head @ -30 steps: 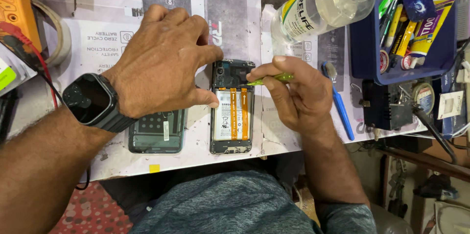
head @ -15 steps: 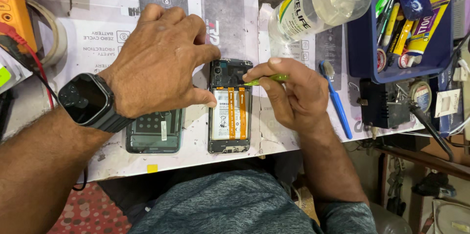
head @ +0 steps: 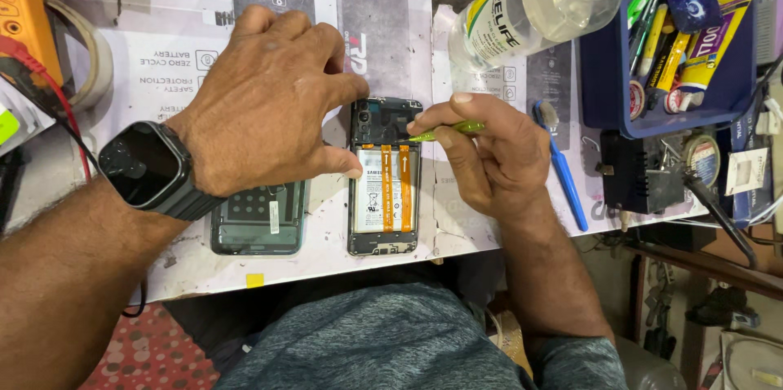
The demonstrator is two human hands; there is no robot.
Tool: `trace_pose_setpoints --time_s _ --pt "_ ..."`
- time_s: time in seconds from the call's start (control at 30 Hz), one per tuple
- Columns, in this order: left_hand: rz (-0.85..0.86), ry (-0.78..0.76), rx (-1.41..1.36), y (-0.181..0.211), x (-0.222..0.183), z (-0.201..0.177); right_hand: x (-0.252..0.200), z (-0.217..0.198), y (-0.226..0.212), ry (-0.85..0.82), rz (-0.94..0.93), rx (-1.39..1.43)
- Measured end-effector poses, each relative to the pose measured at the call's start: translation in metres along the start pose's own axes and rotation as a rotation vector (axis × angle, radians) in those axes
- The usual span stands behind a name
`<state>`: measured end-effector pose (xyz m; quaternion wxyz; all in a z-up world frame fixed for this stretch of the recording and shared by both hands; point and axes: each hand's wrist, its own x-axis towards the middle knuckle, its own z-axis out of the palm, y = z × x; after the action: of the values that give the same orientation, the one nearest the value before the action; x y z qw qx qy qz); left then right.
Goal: The person uses a green screwdriver to remove screws from the internal frame of a disassembled smartphone. They then use a blue plastic tool to pry and adjust components near the battery and camera area. The person handles the phone's back cover and internal parts throughout the process.
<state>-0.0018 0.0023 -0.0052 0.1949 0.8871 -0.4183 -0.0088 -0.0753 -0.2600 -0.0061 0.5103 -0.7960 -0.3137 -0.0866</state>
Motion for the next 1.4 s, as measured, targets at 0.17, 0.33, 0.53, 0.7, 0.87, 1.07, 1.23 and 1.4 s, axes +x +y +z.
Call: trace_pose_setpoints --time_s 0.17,0.33,0.53,0.7,0.87,1.07,1.23,1.4 --pt "0.022 0.034 -0.001 0.000 0.000 -0.001 0.006 0.000 -0.005 0.005 -0.047 -0.211" --pt "0.002 -0.011 -0.029 0.002 0.002 -0.006 0.009 0.001 -0.008 -0.029 -0.083 -0.071" --pt "0.023 0.023 -0.009 0.003 0.002 -0.006 0.007 -0.002 -0.005 0.044 -0.054 -0.241" --pt "0.003 -0.007 -0.038 0.004 0.003 -0.008 0.003 0.002 -0.001 0.071 -0.036 -0.136" --pt "0.021 0.027 -0.042 0.006 0.003 -0.012 -0.002 -0.004 -0.002 0.119 0.026 -0.198" --pt "0.017 0.019 -0.021 0.007 0.002 -0.012 -0.005 -0.002 -0.013 0.160 0.007 -0.312" --pt "0.049 0.098 -0.089 0.003 0.001 -0.016 -0.006 -0.003 -0.021 0.292 0.051 -0.354" --pt "-0.031 0.406 0.001 -0.005 -0.034 -0.068 -0.017 -0.031 -0.037 -0.096 0.376 -0.852"
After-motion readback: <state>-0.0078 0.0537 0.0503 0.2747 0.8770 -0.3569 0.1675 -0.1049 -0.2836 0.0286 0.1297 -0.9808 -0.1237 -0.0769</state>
